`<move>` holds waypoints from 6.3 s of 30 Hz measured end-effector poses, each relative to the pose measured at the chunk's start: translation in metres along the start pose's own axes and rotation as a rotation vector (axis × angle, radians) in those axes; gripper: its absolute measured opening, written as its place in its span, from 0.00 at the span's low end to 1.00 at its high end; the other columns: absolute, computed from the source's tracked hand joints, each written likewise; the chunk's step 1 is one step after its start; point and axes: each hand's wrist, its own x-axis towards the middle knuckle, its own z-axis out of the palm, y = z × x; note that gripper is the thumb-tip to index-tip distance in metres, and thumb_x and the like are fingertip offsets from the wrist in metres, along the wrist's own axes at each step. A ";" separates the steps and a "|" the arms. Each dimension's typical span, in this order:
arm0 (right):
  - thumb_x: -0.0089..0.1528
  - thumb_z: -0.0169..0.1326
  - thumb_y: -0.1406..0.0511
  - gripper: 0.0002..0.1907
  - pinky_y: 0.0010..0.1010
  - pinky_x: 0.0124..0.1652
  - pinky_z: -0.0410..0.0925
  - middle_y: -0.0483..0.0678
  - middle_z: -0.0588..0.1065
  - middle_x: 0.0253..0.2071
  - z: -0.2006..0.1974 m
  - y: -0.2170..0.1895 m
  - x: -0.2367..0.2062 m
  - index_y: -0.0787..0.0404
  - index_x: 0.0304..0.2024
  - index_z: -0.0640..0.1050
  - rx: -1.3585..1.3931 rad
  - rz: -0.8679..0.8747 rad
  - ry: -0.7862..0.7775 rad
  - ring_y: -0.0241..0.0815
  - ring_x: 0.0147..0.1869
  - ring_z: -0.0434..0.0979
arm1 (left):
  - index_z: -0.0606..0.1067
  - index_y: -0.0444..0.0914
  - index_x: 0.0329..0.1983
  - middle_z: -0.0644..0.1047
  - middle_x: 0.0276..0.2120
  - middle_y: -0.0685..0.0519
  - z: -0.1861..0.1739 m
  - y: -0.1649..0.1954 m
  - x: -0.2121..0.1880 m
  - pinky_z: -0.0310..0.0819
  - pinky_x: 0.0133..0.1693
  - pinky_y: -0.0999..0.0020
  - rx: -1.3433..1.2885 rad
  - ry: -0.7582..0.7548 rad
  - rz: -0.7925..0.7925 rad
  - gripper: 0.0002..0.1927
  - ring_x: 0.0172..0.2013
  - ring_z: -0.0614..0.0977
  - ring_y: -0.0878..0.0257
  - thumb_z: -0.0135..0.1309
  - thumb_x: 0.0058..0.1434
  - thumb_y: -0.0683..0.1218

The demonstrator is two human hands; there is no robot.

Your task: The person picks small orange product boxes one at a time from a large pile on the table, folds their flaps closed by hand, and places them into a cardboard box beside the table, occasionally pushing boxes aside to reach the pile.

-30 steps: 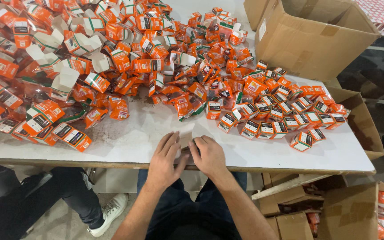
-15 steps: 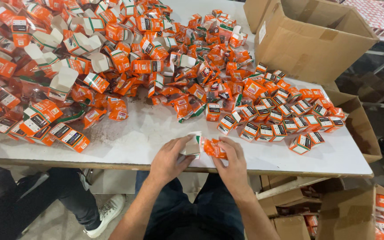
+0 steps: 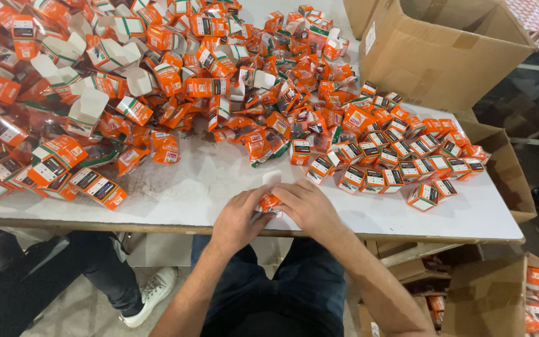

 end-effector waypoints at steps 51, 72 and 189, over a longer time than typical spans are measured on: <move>0.66 0.58 0.68 0.11 0.32 0.57 0.70 0.54 0.76 0.58 0.045 0.005 -0.042 0.71 0.47 0.80 0.499 0.577 0.261 0.44 0.59 0.77 | 0.78 0.40 0.50 0.72 0.56 0.47 0.012 0.003 -0.009 0.81 0.42 0.61 0.141 0.135 0.151 0.18 0.46 0.84 0.55 0.68 0.56 0.42; 0.65 0.60 0.72 0.12 0.37 0.52 0.68 0.57 0.76 0.49 0.052 0.011 -0.045 0.66 0.52 0.78 0.531 0.558 0.148 0.56 0.52 0.75 | 0.75 0.40 0.46 0.76 0.58 0.46 0.007 -0.004 -0.007 0.80 0.41 0.59 0.050 0.005 0.115 0.18 0.39 0.83 0.54 0.67 0.53 0.41; 0.60 0.56 0.71 0.29 0.44 0.49 0.70 0.66 0.67 0.56 0.041 -0.004 -0.045 0.67 0.63 0.64 0.337 0.559 0.318 0.60 0.55 0.71 | 0.72 0.36 0.58 0.75 0.56 0.42 0.006 0.004 -0.003 0.85 0.40 0.66 -0.022 0.043 0.050 0.29 0.54 0.78 0.45 0.66 0.53 0.39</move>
